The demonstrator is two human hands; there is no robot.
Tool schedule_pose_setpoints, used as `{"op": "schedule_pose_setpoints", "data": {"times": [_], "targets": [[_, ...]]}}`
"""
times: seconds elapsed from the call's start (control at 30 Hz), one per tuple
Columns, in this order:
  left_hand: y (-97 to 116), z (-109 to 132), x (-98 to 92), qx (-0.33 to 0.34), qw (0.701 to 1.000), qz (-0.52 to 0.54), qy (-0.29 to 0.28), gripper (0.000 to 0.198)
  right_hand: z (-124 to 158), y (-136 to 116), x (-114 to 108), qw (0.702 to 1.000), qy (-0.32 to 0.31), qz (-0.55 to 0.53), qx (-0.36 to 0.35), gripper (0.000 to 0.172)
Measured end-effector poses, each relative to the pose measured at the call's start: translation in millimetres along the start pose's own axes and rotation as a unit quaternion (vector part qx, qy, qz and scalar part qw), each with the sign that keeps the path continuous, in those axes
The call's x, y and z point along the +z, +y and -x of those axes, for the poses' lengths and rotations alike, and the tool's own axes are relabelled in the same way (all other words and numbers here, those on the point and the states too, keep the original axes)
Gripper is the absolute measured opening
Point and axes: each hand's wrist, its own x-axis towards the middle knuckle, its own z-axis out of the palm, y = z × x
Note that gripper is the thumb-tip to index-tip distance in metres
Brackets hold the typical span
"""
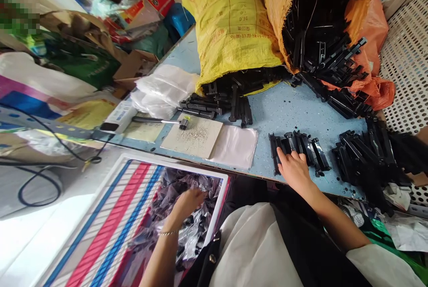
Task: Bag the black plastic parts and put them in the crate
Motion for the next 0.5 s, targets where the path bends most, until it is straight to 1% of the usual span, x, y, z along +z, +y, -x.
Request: {"op": "schedule_pose_setpoints", "data": {"times": [0.03,0.07,0.13,0.17,0.2,0.23,0.27,0.3,0.33,0.37,0.4,0.43,0.5], "targets": [[17.6,-13.0,5.5,0.009,1.000,-0.001,0.005,0.042,-1.7,-0.5,0.3,1.000,-0.004,-0.002,0.008,0.053],[37.9,-26.8,12.7,0.030,0.999,-0.007,0.034,0.039,-3.4,-0.6,0.5,1.000,-0.007,-0.009,0.019,0.052],[80.3,-55.2,30.8,0.117,0.985,-0.022,0.127,0.034,-5.7,1.7,0.7,0.998,-0.010,-0.038,0.044,0.048],[98.8,-68.7,40.0,0.144,0.975,-0.048,0.163,0.033,-5.8,4.4,0.7,0.996,-0.010,-0.063,0.056,0.046],[113.3,-81.2,47.9,0.161,0.969,-0.072,0.175,0.030,-5.2,8.3,0.7,0.993,-0.006,-0.096,0.065,0.045],[122.9,-92.3,53.6,0.164,0.967,-0.088,0.176,0.025,-3.9,13.0,0.7,0.987,0.001,-0.140,0.073,0.043],[127.5,-101.8,56.4,0.159,0.969,-0.093,0.168,0.020,-2.2,18.2,1.0,0.977,0.011,-0.195,0.080,0.042],[127.4,-109.7,56.1,0.144,0.974,-0.081,0.155,0.017,-0.2,23.4,1.5,0.961,0.018,-0.263,0.088,0.041],[123.7,-116.0,53.1,0.122,0.981,-0.053,0.143,0.016,1.6,27.8,2.3,0.935,0.020,-0.342,0.097,0.040],[117.6,-120.8,48.1,0.096,0.987,-0.011,0.131,0.015,3.0,30.8,3.5,0.898,0.017,-0.427,0.106,0.040],[110.6,-124.4,42.0,0.068,0.990,0.042,0.120,0.015,4.0,31.9,4.8,0.851,0.010,-0.512,0.119,0.039],[103.9,-126.8,35.9,0.040,0.988,0.098,0.109,0.017,4.3,30.8,6.3,0.795,0.001,-0.592,0.132,0.040],[94.5,-129.1,27.1,-0.002,0.976,0.202,0.080,0.024,3.1,22.3,9.3,0.675,-0.021,-0.722,0.151,0.039]]}}
